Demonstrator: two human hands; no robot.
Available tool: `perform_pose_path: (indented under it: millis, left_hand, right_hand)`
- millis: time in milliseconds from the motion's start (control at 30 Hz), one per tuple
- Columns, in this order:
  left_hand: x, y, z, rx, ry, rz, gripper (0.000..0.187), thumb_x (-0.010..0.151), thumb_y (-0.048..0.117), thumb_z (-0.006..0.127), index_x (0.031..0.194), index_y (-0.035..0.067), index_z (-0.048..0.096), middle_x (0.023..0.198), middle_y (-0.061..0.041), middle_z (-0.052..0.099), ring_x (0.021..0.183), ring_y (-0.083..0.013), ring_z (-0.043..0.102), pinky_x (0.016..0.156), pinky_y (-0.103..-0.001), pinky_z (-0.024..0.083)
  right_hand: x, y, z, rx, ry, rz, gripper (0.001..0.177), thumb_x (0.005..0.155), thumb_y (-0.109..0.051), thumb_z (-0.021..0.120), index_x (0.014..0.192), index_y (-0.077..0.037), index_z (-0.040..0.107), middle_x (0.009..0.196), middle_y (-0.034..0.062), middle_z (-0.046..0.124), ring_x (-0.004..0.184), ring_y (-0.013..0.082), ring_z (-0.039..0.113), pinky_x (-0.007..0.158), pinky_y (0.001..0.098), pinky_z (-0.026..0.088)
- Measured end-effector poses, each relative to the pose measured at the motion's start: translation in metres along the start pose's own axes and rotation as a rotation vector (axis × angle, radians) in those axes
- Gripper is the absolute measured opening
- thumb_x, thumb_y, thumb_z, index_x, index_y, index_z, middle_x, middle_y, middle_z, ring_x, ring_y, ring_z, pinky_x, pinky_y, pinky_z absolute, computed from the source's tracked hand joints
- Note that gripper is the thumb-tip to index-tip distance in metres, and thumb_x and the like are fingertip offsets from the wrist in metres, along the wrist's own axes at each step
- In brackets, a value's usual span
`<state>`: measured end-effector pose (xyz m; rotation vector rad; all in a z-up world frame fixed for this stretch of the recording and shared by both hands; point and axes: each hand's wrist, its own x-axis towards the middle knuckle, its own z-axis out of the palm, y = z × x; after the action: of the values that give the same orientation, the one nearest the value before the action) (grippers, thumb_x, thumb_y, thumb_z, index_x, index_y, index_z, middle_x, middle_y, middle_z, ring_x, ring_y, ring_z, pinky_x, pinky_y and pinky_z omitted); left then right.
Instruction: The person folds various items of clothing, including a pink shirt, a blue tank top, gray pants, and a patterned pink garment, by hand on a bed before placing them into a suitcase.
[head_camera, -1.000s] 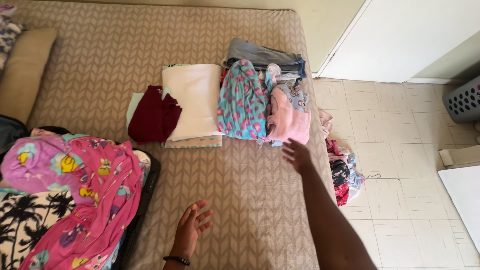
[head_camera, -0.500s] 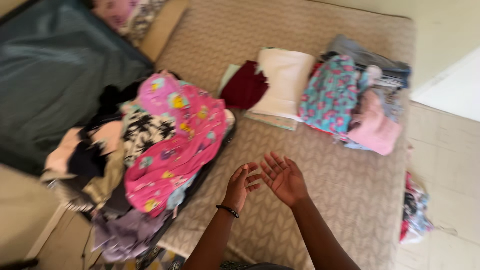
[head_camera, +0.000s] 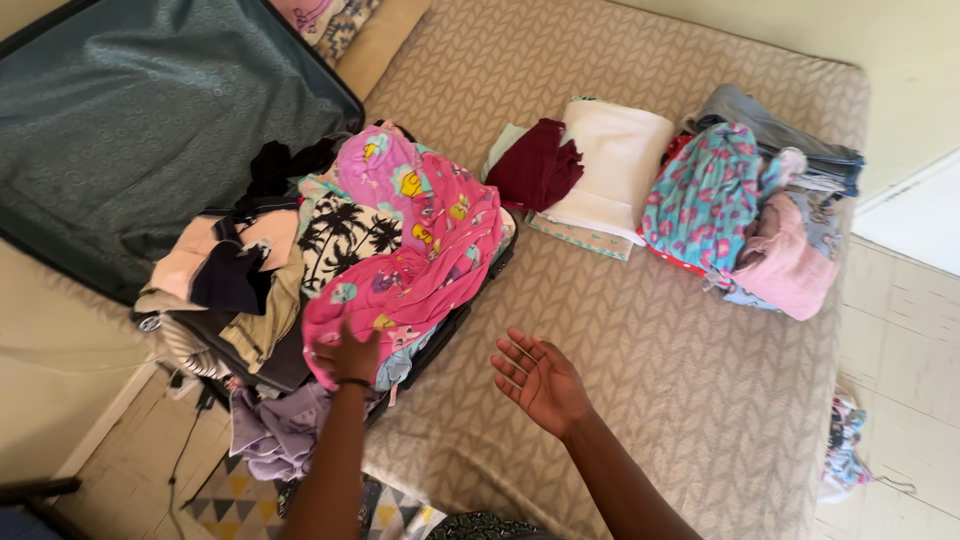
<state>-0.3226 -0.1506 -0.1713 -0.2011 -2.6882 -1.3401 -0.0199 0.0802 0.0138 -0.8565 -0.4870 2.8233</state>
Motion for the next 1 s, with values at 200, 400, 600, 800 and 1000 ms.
perform_pose_path:
  millis: [200,400,600,800,1000]
  left_hand:
    - [0.065,-0.021,-0.006,0.407,-0.390,-0.056,0.063,0.081,0.043,0.080,0.123,-0.001,0.064,0.110,-0.023,0.068,0.104,-0.0351,0.067,0.086,-0.044,0.053]
    - [0.058,0.058,0.006,-0.325,-0.616,-0.096,0.037,0.084,0.029,0.082,0.086,0.000,0.058,0.070,-0.003,0.053,0.062,-0.0116,0.048,0.053,-0.033,0.040]
    - [-0.050,0.233,0.005,-0.967,-1.016,0.024,0.011,0.100,0.020,0.068,0.104,0.011,0.063,0.075,0.008,0.051,0.062,-0.0045,0.047,0.052,-0.023,0.039]
    - [-0.197,0.304,-0.036,-1.135,-1.819,0.045,0.066,0.099,0.021,0.072,0.157,0.004,0.045,0.137,-0.001,0.061,0.122,-0.0088,0.059,0.106,-0.029,0.049]
    - [-0.211,0.266,-0.013,-0.897,-1.962,-0.172,0.046,0.104,0.037,0.061,0.132,0.001,0.066,0.122,-0.008,0.073,0.113,-0.0181,0.070,0.105,-0.035,0.052]
  right_hand:
    - [-0.007,0.003,0.008,-0.017,-0.001,-0.046,0.046,0.098,-0.035,0.055,0.136,-0.008,0.058,0.125,0.0068,0.066,0.113,0.0252,0.065,0.096,0.0429,0.053]
    - [-0.015,-0.001,0.009,-0.019,0.029,-0.094,0.047,0.098,-0.036,0.056,0.136,-0.008,0.058,0.126,0.0075,0.066,0.114,0.0260,0.065,0.096,0.0436,0.053]
    - [-0.010,-0.008,-0.019,-0.038,0.099,-0.135,0.048,0.097,-0.039,0.054,0.135,-0.009,0.057,0.129,0.0073,0.066,0.118,0.0254,0.065,0.099,0.0442,0.051]
    - [-0.021,-0.022,-0.070,-0.021,-0.013,-0.175,0.050,0.093,-0.036,0.053,0.133,-0.006,0.057,0.126,0.0115,0.068,0.114,0.0277,0.066,0.099,0.0456,0.052]
    - [-0.066,-0.044,-0.076,0.043,-0.137,-0.160,0.051,0.088,-0.028,0.054,0.130,0.000,0.058,0.119,0.0177,0.070,0.106,0.0327,0.068,0.097,0.0478,0.053]
